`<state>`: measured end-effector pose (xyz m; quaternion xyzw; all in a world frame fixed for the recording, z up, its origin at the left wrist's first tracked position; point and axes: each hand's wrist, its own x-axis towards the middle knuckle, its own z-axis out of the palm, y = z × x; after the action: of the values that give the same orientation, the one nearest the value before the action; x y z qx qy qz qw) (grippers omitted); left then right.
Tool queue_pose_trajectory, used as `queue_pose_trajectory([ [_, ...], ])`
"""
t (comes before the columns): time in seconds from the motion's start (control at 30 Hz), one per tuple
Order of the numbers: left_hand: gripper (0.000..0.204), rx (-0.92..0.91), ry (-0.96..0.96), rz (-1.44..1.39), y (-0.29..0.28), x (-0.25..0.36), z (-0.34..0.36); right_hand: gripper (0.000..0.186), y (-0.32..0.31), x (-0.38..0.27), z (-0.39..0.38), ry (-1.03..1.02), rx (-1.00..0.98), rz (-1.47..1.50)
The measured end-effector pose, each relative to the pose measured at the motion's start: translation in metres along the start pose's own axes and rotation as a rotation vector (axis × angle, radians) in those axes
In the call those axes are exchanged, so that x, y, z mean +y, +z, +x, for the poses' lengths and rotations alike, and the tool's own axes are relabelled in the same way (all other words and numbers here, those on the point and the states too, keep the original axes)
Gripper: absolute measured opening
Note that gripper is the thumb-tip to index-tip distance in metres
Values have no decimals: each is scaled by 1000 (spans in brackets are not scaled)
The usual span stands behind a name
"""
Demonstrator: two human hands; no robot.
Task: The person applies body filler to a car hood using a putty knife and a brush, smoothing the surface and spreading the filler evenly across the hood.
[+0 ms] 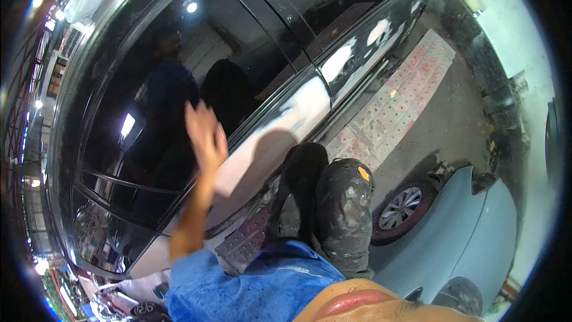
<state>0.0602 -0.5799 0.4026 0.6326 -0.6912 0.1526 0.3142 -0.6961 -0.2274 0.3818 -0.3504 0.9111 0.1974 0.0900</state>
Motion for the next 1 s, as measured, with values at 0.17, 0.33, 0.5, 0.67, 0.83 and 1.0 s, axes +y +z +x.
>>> queue_pose_trajectory([
  [0.17,34,489,656,300,-66,-60,343,47,-7,-72,17,-50,-86,41],
  [0.33,35,318,311,424,-124,-72,450,46,-42,-106,12,-156,-126,123],
  [0.5,43,120,105,464,-160,-92,452,44,-180,-218,13,-419,-9,681],
  [0.67,40,154,-63,296,-149,-91,441,38,-394,-394,24,-622,149,853],
  [0.83,35,144,-317,252,-148,-100,425,29,-585,-515,-17,-771,-91,1240],
  [1.0,33,256,-500,290,-144,-118,424,31,-681,-654,-85,-927,-615,1494],
])
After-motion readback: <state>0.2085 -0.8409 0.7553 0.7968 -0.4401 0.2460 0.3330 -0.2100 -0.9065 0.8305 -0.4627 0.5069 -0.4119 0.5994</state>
